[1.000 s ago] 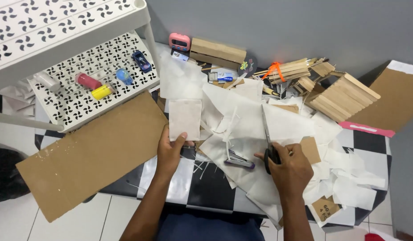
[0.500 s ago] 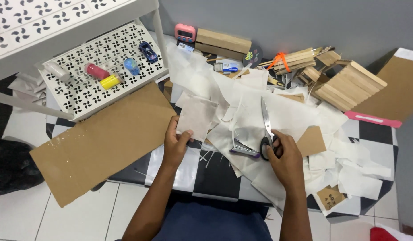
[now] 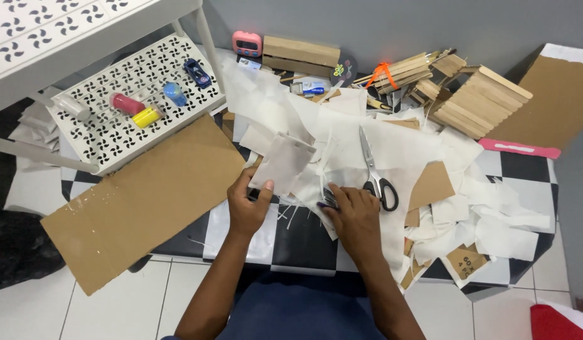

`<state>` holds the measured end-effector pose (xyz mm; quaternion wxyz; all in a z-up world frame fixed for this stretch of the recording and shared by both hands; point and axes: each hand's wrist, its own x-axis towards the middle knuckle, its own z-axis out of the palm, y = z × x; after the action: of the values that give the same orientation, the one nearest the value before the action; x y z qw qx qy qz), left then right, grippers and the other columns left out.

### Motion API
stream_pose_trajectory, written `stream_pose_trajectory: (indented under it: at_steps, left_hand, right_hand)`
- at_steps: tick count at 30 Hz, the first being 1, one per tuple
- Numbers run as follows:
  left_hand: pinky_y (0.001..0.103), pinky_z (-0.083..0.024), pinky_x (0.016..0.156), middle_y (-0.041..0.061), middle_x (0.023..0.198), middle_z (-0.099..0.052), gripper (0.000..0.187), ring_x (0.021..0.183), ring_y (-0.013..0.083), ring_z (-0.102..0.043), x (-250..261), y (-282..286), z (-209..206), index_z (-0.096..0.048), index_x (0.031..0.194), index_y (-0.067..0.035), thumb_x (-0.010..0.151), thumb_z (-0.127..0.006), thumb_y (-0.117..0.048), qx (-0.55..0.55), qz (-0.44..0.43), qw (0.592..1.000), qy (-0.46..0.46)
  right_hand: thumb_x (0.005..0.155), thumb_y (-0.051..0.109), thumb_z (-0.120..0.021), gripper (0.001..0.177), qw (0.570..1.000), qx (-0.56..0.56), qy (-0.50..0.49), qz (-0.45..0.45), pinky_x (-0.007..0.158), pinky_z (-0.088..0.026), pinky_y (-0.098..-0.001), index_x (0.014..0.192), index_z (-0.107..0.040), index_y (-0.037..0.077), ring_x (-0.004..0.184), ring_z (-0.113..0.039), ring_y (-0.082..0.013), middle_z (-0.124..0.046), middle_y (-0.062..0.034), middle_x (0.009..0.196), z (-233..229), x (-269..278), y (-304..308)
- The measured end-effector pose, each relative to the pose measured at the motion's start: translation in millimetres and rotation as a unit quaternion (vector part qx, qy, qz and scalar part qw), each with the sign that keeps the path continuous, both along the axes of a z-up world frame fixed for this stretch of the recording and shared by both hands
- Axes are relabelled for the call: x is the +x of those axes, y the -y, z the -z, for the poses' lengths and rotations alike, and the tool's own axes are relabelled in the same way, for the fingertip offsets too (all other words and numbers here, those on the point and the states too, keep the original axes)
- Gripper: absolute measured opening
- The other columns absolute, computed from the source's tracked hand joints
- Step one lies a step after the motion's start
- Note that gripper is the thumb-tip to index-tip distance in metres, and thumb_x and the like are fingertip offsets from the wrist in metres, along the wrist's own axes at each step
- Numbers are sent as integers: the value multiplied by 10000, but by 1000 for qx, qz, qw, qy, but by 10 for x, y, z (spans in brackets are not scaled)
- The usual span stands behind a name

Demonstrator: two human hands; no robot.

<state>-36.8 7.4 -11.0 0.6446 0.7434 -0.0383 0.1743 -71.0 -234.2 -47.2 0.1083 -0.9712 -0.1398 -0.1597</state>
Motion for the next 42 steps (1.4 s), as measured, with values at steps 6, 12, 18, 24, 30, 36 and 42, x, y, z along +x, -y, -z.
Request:
stream_pose_trajectory:
  at_steps: [6,12,18,24,30,36,42]
  left_hand:
    - [341,-518,664,101,680,-627,222,694,130,-580,14,-17,403,-659,1004,-57,991,-626,-276,-45,-28,998,-36]
    - [287,-452,601,58,985,-629,418,781,168,-616,32,7,639,-524,1171,-76,988,-552,-451,-34,-8,998,-55]
    - [302,-641,542,147,1058,-620,336,741,307,-807,-5,73,518,-517,1151,-78,915,-687,-246,-41,95,992,-76]
    - [355,-735,614,124,1057,-674,497,901,202,-701,-6,128,202,-621,1237,-105,793,-822,-205,-69,177,944,-270]
    - [292,-597,899,67,1106,-826,510,1061,176,-773,-16,124,44,-713,1218,-86,758,-852,-256,-43,202,934,-292]
    - [291,-591,880,2,1012,-833,331,983,125,-771,24,123,22,-695,1237,-165,920,-722,-254,76,175,972,-140]
    - [313,-570,909,-15,1104,-821,476,1037,153,-751,125,176,-160,-670,1275,-182,870,-713,-427,111,190,962,-162]
  right_hand:
    - [994,387,-619,372,990,100,-100,14,890,-522,-373,1302,-630,179,990,-710,-243,-676,-32,1086,-72,-69,65]
    - [967,325,-545,544,846,428,-301,107,1099,-419,-363,1472,-436,153,1304,-545,-249,-547,-104,1420,-435,-109,174]
    - [838,182,-844,246,868,462,-161,84,625,-480,-200,1037,-709,132,687,-549,-76,-612,-1,836,-514,45,88]
    - [860,193,-823,172,841,499,-209,17,667,-459,-224,924,-681,120,740,-563,-95,-619,21,819,-358,267,119]
    - [829,205,-830,220,760,567,-309,70,527,-336,-211,806,-622,139,590,-447,-62,-497,59,666,-249,197,253]
    - [896,273,-772,186,821,496,-225,170,637,-387,-232,890,-624,161,683,-478,-85,-518,51,749,-288,30,413]
    - [885,185,-777,174,745,598,-223,195,450,-299,-250,913,-619,119,530,-367,-90,-396,34,622,-293,-3,470]
